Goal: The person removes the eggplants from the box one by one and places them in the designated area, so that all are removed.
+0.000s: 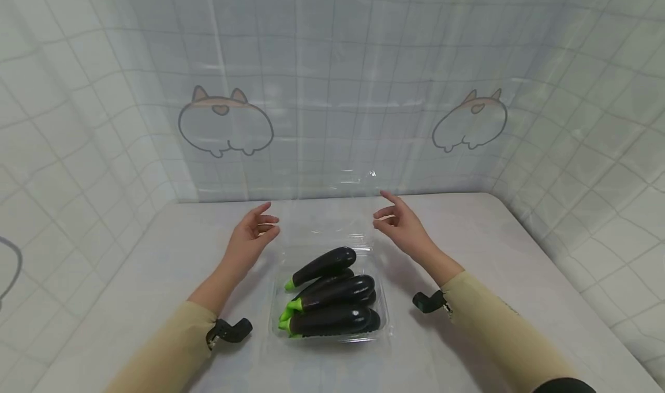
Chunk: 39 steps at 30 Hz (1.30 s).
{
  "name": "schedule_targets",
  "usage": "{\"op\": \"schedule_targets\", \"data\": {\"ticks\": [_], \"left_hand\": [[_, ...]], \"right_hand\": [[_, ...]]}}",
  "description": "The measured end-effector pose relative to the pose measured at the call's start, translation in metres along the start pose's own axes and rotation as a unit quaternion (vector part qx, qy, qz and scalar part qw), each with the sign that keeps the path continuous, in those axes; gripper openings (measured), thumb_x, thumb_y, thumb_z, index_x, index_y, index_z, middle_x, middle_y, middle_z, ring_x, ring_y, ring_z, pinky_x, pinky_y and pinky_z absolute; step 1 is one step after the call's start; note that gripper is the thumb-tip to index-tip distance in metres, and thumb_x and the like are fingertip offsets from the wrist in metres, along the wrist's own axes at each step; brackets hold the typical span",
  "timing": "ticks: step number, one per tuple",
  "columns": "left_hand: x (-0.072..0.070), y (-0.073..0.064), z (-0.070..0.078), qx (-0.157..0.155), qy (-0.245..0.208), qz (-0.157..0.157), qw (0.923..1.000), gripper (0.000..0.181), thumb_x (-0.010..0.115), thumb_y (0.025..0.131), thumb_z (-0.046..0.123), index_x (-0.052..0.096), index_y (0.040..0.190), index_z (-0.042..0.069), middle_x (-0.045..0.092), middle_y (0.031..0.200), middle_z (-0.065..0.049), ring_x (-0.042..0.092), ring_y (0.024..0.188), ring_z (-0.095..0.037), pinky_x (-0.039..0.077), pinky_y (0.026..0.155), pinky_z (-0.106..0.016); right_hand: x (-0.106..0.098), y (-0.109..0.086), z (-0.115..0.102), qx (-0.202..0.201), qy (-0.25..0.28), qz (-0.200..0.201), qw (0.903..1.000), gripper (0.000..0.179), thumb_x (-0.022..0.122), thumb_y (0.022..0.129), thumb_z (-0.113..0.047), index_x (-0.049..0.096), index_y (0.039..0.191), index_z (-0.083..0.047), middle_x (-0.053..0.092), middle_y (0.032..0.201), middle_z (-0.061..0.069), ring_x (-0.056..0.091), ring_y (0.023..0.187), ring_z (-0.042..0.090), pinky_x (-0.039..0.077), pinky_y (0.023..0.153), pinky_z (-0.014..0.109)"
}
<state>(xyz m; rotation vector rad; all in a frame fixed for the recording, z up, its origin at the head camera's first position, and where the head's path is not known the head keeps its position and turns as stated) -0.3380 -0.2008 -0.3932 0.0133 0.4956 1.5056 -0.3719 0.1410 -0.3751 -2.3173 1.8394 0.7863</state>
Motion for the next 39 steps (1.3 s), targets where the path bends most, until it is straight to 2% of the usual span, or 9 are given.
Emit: {"op": "schedule_targets", "data": {"ticks": [3, 6, 8, 13, 18, 23, 28, 32, 39], "left_hand": [[0.004, 0.0, -0.009, -0.016, 0.022, -0.014, 0.9995, 0.055, 0.065, 0.098, 0.019, 0.044, 0.149, 0.012, 0.056, 0.132, -0.02, 0.056, 0.118, -0.031, 0.048, 0.084, -0.019], [0.007, 0.001, -0.023, -0.029, 0.046, -0.026, 0.9982, 0.05, 0.064, 0.099, 0.024, 0.05, 0.145, 0.01, 0.055, 0.138, -0.014, 0.055, 0.121, -0.029, 0.049, 0.084, -0.021], [0.01, 0.001, -0.027, -0.038, 0.053, -0.038, 0.9971, 0.049, 0.063, 0.099, 0.025, 0.052, 0.143, 0.007, 0.054, 0.141, -0.012, 0.056, 0.121, -0.029, 0.05, 0.085, -0.025], [0.016, -0.003, -0.037, -0.077, 0.031, -0.073, 0.9938, 0.049, 0.061, 0.1, 0.021, 0.049, 0.143, 0.002, 0.049, 0.145, -0.013, 0.055, 0.123, -0.03, 0.051, 0.09, -0.037], [0.021, -0.006, -0.047, -0.122, 0.012, -0.093, 0.9881, 0.05, 0.06, 0.101, 0.023, 0.048, 0.145, 0.003, 0.046, 0.148, -0.013, 0.051, 0.127, -0.031, 0.049, 0.094, -0.038], [0.019, -0.009, -0.048, -0.126, 0.016, -0.101, 0.9867, 0.051, 0.058, 0.102, 0.023, 0.045, 0.146, 0.002, 0.044, 0.148, -0.017, 0.05, 0.128, -0.033, 0.049, 0.094, -0.039], [0.01, -0.015, -0.046, -0.126, 0.018, -0.099, 0.9869, 0.052, 0.057, 0.102, 0.022, 0.042, 0.148, 0.001, 0.044, 0.147, -0.02, 0.05, 0.128, -0.035, 0.048, 0.095, -0.041], [0.002, -0.023, -0.044, -0.129, 0.027, -0.09, 0.9871, 0.052, 0.058, 0.102, 0.022, 0.042, 0.148, 0.004, 0.049, 0.141, -0.021, 0.053, 0.124, -0.035, 0.049, 0.093, -0.041], [-0.007, -0.053, -0.034, -0.143, 0.034, -0.081, 0.9858, 0.054, 0.06, 0.1, 0.026, 0.041, 0.148, 0.009, 0.053, 0.133, -0.018, 0.059, 0.115, -0.031, 0.052, 0.088, -0.039]], "right_hand": [[0.005, 0.0, 0.013, 0.019, -0.024, -0.011, 0.9995, 0.064, 0.071, 0.093, -0.016, 0.042, 0.15, -0.019, 0.063, 0.12, 0.015, 0.066, 0.102, 0.025, 0.052, 0.085, 0.041], [0.008, 0.0, 0.026, 0.04, -0.045, -0.025, 0.9979, 0.054, 0.071, 0.093, -0.022, 0.052, 0.144, -0.016, 0.062, 0.126, 0.008, 0.065, 0.106, 0.024, 0.053, 0.086, 0.04], [0.01, -0.001, 0.031, 0.052, -0.048, -0.031, 0.997, 0.052, 0.072, 0.093, -0.024, 0.056, 0.14, -0.014, 0.062, 0.128, 0.006, 0.064, 0.108, 0.025, 0.052, 0.086, 0.04], [0.018, -0.006, 0.04, 0.082, 0.014, -0.07, 0.994, 0.053, 0.07, 0.094, -0.024, 0.054, 0.14, -0.002, 0.056, 0.138, 0.013, 0.062, 0.113, 0.027, 0.052, 0.088, 0.037], [0.023, -0.012, 0.05, 0.115, 0.072, -0.097, 0.9859, 0.054, 0.068, 0.094, -0.02, 0.051, 0.141, 0.002, 0.051, 0.143, 0.016, 0.061, 0.113, 0.025, 0.052, 0.088, 0.035], [0.029, -0.016, 0.056, 0.123, 0.093, -0.123, 0.9804, 0.054, 0.066, 0.095, -0.018, 0.049, 0.144, -0.002, 0.049, 0.145, 0.014, 0.06, 0.114, 0.022, 0.051, 0.088, 0.035], [0.041, -0.018, 0.056, 0.116, 0.12, -0.161, 0.9728, 0.058, 0.066, 0.096, -0.02, 0.045, 0.148, -0.006, 0.049, 0.144, 0.015, 0.062, 0.112, 0.025, 0.052, 0.087, 0.035], [0.046, -0.021, 0.056, 0.115, 0.134, -0.172, 0.9692, 0.059, 0.065, 0.097, -0.021, 0.043, 0.149, -0.007, 0.05, 0.143, 0.016, 0.062, 0.111, 0.026, 0.052, 0.087, 0.034], [0.05, -0.024, 0.06, 0.117, 0.145, -0.185, 0.9649, 0.061, 0.067, 0.096, -0.023, 0.041, 0.151, -0.01, 0.05, 0.142, 0.015, 0.059, 0.117, 0.025, 0.05, 0.092, 0.036]]}}
Point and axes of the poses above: each hand's wrist, its own y-axis towards the middle knuckle, its own x-axis out of the palm, z = x × y, the point moved 8 cm from there along y, towards the middle knuckle
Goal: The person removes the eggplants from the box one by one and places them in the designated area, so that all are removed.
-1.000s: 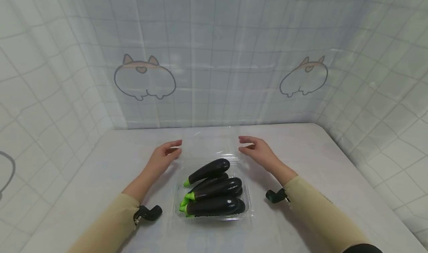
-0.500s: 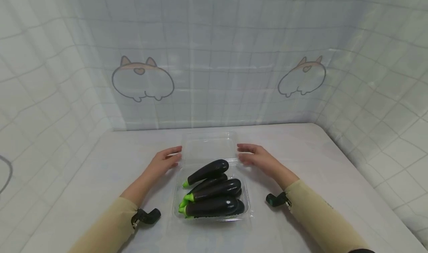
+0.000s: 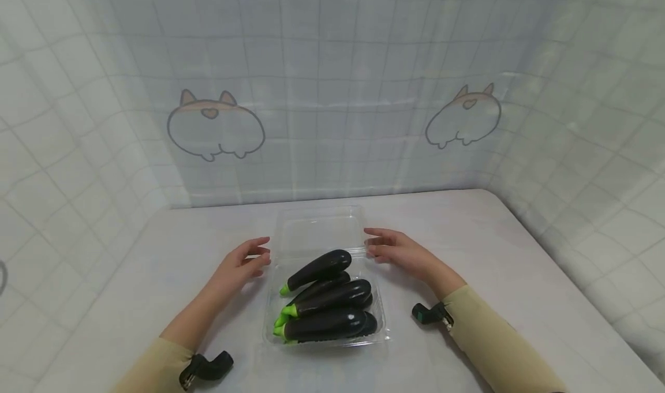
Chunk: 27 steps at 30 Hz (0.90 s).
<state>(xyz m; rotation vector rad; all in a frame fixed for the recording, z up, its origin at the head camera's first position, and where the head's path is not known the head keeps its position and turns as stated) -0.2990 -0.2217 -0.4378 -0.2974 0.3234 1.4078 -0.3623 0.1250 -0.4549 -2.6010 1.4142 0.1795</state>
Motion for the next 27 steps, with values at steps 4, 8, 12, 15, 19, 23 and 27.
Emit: {"op": "schedule_targets", "data": {"ticks": [4, 8, 12, 15, 19, 23, 27], "left_hand": [[-0.001, -0.026, 0.001, -0.013, -0.027, -0.002, 0.9995, 0.058, 0.064, 0.099, 0.026, 0.039, 0.15, 0.012, 0.053, 0.133, -0.018, 0.06, 0.114, -0.03, 0.052, 0.087, -0.037], [0.0, -0.051, 0.003, -0.022, -0.051, -0.01, 0.9984, 0.06, 0.064, 0.098, 0.027, 0.038, 0.151, 0.014, 0.053, 0.133, -0.018, 0.061, 0.113, -0.029, 0.052, 0.086, -0.034], [0.002, -0.071, 0.005, -0.034, -0.061, -0.014, 0.9975, 0.059, 0.062, 0.099, 0.027, 0.037, 0.151, 0.016, 0.053, 0.133, -0.018, 0.061, 0.112, -0.028, 0.052, 0.086, -0.034], [0.006, -0.083, 0.005, -0.05, -0.068, -0.012, 0.9964, 0.057, 0.062, 0.099, 0.026, 0.039, 0.15, 0.018, 0.053, 0.132, -0.017, 0.062, 0.111, -0.028, 0.051, 0.085, -0.034], [0.015, -0.096, 0.004, -0.062, -0.073, -0.021, 0.9952, 0.056, 0.063, 0.098, 0.024, 0.04, 0.149, 0.018, 0.054, 0.131, -0.016, 0.062, 0.109, -0.027, 0.052, 0.084, -0.034], [0.027, -0.104, 0.002, -0.063, -0.073, -0.049, 0.9941, 0.062, 0.065, 0.097, 0.024, 0.037, 0.151, 0.014, 0.053, 0.129, -0.017, 0.063, 0.105, -0.029, 0.053, 0.081, -0.035], [0.036, -0.109, 0.0, -0.065, -0.088, -0.086, 0.9903, 0.065, 0.066, 0.097, 0.022, 0.033, 0.153, 0.012, 0.052, 0.125, -0.019, 0.062, 0.103, -0.026, 0.053, 0.079, -0.035]], "right_hand": [[0.002, 0.0, -0.001, 0.001, -0.003, -0.006, 1.0, 0.063, 0.067, 0.096, -0.021, 0.041, 0.151, -0.011, 0.051, 0.141, 0.015, 0.057, 0.119, 0.025, 0.049, 0.094, 0.037], [0.005, 0.0, 0.0, 0.008, -0.014, -0.009, 0.9998, 0.063, 0.068, 0.095, -0.021, 0.04, 0.152, -0.013, 0.052, 0.141, 0.014, 0.055, 0.122, 0.025, 0.047, 0.096, 0.039], [0.004, -0.001, 0.001, 0.016, -0.027, -0.001, 0.9995, 0.064, 0.069, 0.094, -0.027, 0.042, 0.151, -0.017, 0.054, 0.14, 0.011, 0.057, 0.121, 0.024, 0.045, 0.099, 0.042], [0.002, -0.002, 0.001, 0.016, -0.031, 0.004, 0.9994, 0.064, 0.069, 0.094, -0.028, 0.042, 0.151, -0.017, 0.054, 0.14, 0.011, 0.057, 0.12, 0.025, 0.044, 0.1, 0.044], [-0.001, -0.005, 0.004, 0.018, -0.031, 0.004, 0.9994, 0.065, 0.069, 0.094, -0.027, 0.041, 0.151, -0.017, 0.054, 0.14, 0.011, 0.057, 0.121, 0.024, 0.044, 0.1, 0.043], [-0.002, -0.009, 0.008, 0.026, -0.035, 0.006, 0.999, 0.064, 0.07, 0.093, -0.028, 0.043, 0.151, -0.02, 0.055, 0.138, 0.008, 0.057, 0.12, 0.023, 0.043, 0.101, 0.044], [-0.002, -0.009, 0.009, 0.028, -0.045, 0.007, 0.9986, 0.062, 0.067, 0.095, -0.031, 0.042, 0.151, -0.021, 0.056, 0.138, 0.006, 0.058, 0.119, 0.022, 0.042, 0.102, 0.045]]}}
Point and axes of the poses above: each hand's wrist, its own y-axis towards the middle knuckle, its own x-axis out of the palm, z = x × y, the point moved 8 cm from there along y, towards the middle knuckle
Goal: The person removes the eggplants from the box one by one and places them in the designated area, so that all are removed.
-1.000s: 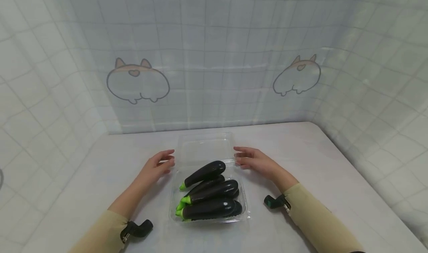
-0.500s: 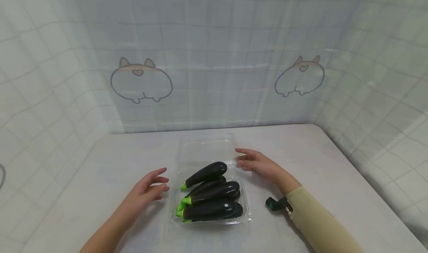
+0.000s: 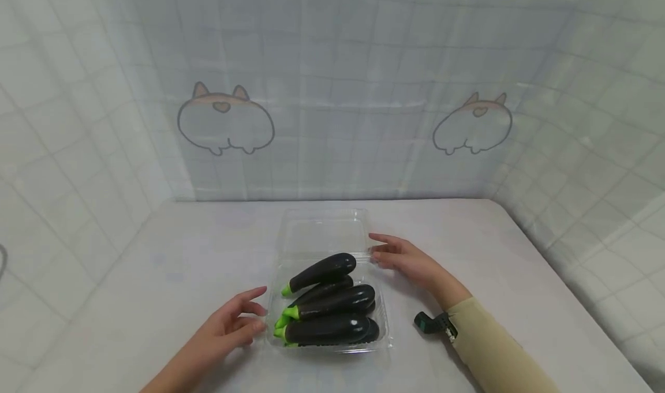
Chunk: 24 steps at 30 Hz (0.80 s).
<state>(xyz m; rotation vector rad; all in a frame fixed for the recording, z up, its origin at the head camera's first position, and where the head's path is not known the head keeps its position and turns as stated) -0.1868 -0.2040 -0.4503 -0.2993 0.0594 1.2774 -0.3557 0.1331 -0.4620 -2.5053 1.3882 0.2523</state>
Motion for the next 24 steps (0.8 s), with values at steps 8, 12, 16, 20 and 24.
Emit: {"op": "schedule_targets", "data": {"ticks": [8, 12, 16, 20, 24], "left_hand": [[0.008, 0.0, -0.001, -0.008, -0.028, -0.018, 0.9994, 0.07, 0.068, 0.095, 0.02, 0.031, 0.154, 0.011, 0.056, 0.107, -0.016, 0.06, 0.092, -0.024, 0.052, 0.075, -0.03], [0.014, 0.003, 0.002, 0.011, -0.021, -0.029, 0.9993, 0.07, 0.067, 0.096, 0.017, 0.03, 0.154, 0.008, 0.058, 0.1, -0.016, 0.059, 0.085, -0.023, 0.052, 0.073, -0.029], [0.019, 0.008, 0.003, 0.021, -0.016, -0.034, 0.9991, 0.071, 0.068, 0.095, 0.017, 0.031, 0.154, 0.007, 0.059, 0.097, -0.015, 0.059, 0.082, -0.021, 0.052, 0.072, -0.028], [0.019, 0.011, 0.003, 0.009, -0.006, -0.021, 0.9997, 0.072, 0.071, 0.093, 0.02, 0.034, 0.153, 0.008, 0.059, 0.094, -0.014, 0.059, 0.078, -0.023, 0.051, 0.069, -0.028], [0.016, 0.01, 0.002, 0.002, 0.005, -0.013, 0.9999, 0.073, 0.073, 0.092, 0.021, 0.035, 0.152, 0.007, 0.059, 0.092, -0.013, 0.058, 0.075, -0.023, 0.048, 0.065, -0.027]], "right_hand": [[-0.004, -0.003, -0.007, -0.009, -0.027, -0.003, 0.9996, 0.063, 0.067, 0.095, -0.031, 0.042, 0.151, -0.018, 0.057, 0.135, 0.009, 0.06, 0.115, 0.023, 0.047, 0.096, 0.042], [-0.016, -0.011, -0.023, -0.035, -0.108, 0.036, 0.9929, 0.056, 0.069, 0.094, -0.033, 0.051, 0.145, -0.017, 0.061, 0.124, 0.008, 0.061, 0.108, 0.023, 0.049, 0.089, 0.041], [-0.023, -0.016, -0.053, -0.078, -0.192, 0.067, 0.976, 0.044, 0.068, 0.095, -0.037, 0.06, 0.135, -0.02, 0.063, 0.122, 0.007, 0.06, 0.106, 0.018, 0.048, 0.089, 0.04], [-0.005, -0.017, -0.088, -0.142, -0.24, 0.028, 0.9599, 0.038, 0.064, 0.097, -0.037, 0.061, 0.132, -0.022, 0.062, 0.127, 0.004, 0.06, 0.107, 0.014, 0.048, 0.091, 0.039], [0.033, -0.015, -0.116, -0.19, -0.29, -0.049, 0.9367, 0.043, 0.062, 0.098, -0.038, 0.058, 0.137, -0.019, 0.06, 0.128, -0.004, 0.059, 0.112, 0.018, 0.048, 0.092, 0.041]]}}
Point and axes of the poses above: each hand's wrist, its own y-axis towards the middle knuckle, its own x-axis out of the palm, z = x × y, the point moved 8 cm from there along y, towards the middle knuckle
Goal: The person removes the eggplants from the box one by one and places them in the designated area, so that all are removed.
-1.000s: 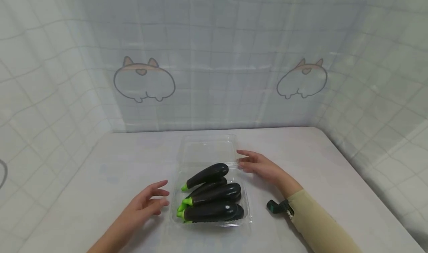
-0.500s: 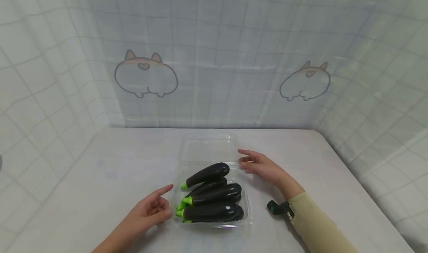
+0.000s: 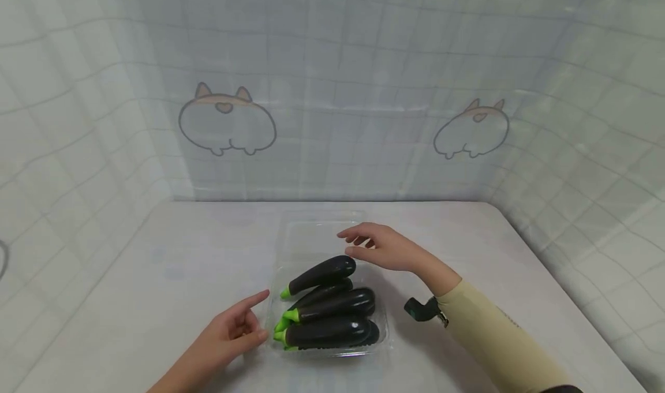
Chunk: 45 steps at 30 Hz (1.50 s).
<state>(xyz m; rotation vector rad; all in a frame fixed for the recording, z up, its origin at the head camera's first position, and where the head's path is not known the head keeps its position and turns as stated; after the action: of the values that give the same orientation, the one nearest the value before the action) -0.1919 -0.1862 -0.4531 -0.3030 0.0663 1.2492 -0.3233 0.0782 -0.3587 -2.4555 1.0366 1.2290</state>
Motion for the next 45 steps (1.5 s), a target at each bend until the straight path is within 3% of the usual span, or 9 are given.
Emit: {"op": "schedule_targets", "data": {"ticks": [3, 7, 12, 20, 28, 37, 45], "left_hand": [[-0.001, -0.001, 0.0, 0.01, 0.011, -0.003, 0.9999, 0.073, 0.072, 0.092, 0.02, 0.035, 0.152, 0.005, 0.059, 0.091, -0.013, 0.058, 0.074, -0.022, 0.047, 0.063, -0.027], [-0.002, -0.004, 0.0, 0.021, 0.017, -0.003, 0.9996, 0.073, 0.072, 0.092, 0.019, 0.034, 0.153, 0.005, 0.06, 0.089, -0.013, 0.058, 0.074, -0.022, 0.048, 0.065, -0.027], [-0.002, -0.003, -0.002, 0.022, 0.01, -0.009, 0.9997, 0.073, 0.071, 0.092, 0.018, 0.033, 0.153, 0.005, 0.059, 0.089, -0.014, 0.058, 0.075, -0.023, 0.049, 0.067, -0.027], [-0.003, -0.003, -0.002, 0.018, 0.003, -0.01, 0.9998, 0.073, 0.071, 0.093, 0.017, 0.032, 0.154, 0.004, 0.059, 0.089, -0.014, 0.058, 0.075, -0.022, 0.049, 0.067, -0.028], [-0.004, -0.002, -0.001, 0.024, 0.012, -0.005, 0.9996, 0.072, 0.071, 0.092, 0.017, 0.034, 0.153, 0.005, 0.059, 0.089, -0.014, 0.059, 0.076, -0.022, 0.049, 0.069, -0.027], [-0.005, -0.002, 0.0, 0.022, 0.021, -0.005, 0.9995, 0.074, 0.072, 0.091, 0.018, 0.034, 0.153, 0.004, 0.059, 0.089, -0.013, 0.059, 0.076, -0.021, 0.049, 0.068, -0.027], [-0.008, -0.002, -0.002, 0.013, 0.016, -0.005, 0.9998, 0.074, 0.072, 0.092, 0.019, 0.034, 0.153, 0.004, 0.059, 0.089, -0.013, 0.058, 0.075, -0.021, 0.049, 0.066, -0.027]], "right_hand": [[0.017, 0.013, -0.024, -0.022, -0.052, -0.062, 0.9965, 0.048, 0.059, 0.099, -0.042, 0.055, 0.141, -0.021, 0.057, 0.132, -0.007, 0.056, 0.117, 0.016, 0.047, 0.094, 0.039], [0.038, 0.024, -0.046, -0.04, -0.128, -0.142, 0.9807, 0.048, 0.057, 0.1, -0.042, 0.053, 0.144, -0.022, 0.057, 0.135, -0.004, 0.052, 0.121, 0.011, 0.044, 0.098, 0.033], [0.049, 0.027, -0.054, -0.039, -0.174, -0.175, 0.9683, 0.044, 0.058, 0.1, -0.035, 0.057, 0.141, -0.018, 0.06, 0.131, -0.003, 0.055, 0.117, 0.009, 0.043, 0.099, 0.03], [0.05, 0.027, -0.057, -0.034, -0.196, -0.158, 0.9672, 0.035, 0.064, 0.098, -0.019, 0.065, 0.133, -0.018, 0.065, 0.122, -0.009, 0.059, 0.105, 0.002, 0.047, 0.091, 0.025], [0.046, 0.024, -0.062, -0.037, -0.254, -0.128, 0.958, 0.04, 0.072, 0.092, -0.024, 0.066, 0.132, -0.022, 0.066, 0.118, -0.009, 0.059, 0.105, 0.007, 0.048, 0.089, 0.029], [0.028, 0.009, -0.057, -0.027, -0.215, -0.067, 0.9739, 0.042, 0.072, 0.09, -0.027, 0.066, 0.132, -0.024, 0.065, 0.114, -0.008, 0.059, 0.096, 0.008, 0.049, 0.081, 0.028], [0.003, -0.007, -0.042, -0.015, -0.168, 0.03, 0.9851, 0.043, 0.071, 0.089, -0.025, 0.065, 0.132, -0.023, 0.065, 0.115, -0.008, 0.057, 0.092, 0.004, 0.049, 0.075, 0.025]]}}
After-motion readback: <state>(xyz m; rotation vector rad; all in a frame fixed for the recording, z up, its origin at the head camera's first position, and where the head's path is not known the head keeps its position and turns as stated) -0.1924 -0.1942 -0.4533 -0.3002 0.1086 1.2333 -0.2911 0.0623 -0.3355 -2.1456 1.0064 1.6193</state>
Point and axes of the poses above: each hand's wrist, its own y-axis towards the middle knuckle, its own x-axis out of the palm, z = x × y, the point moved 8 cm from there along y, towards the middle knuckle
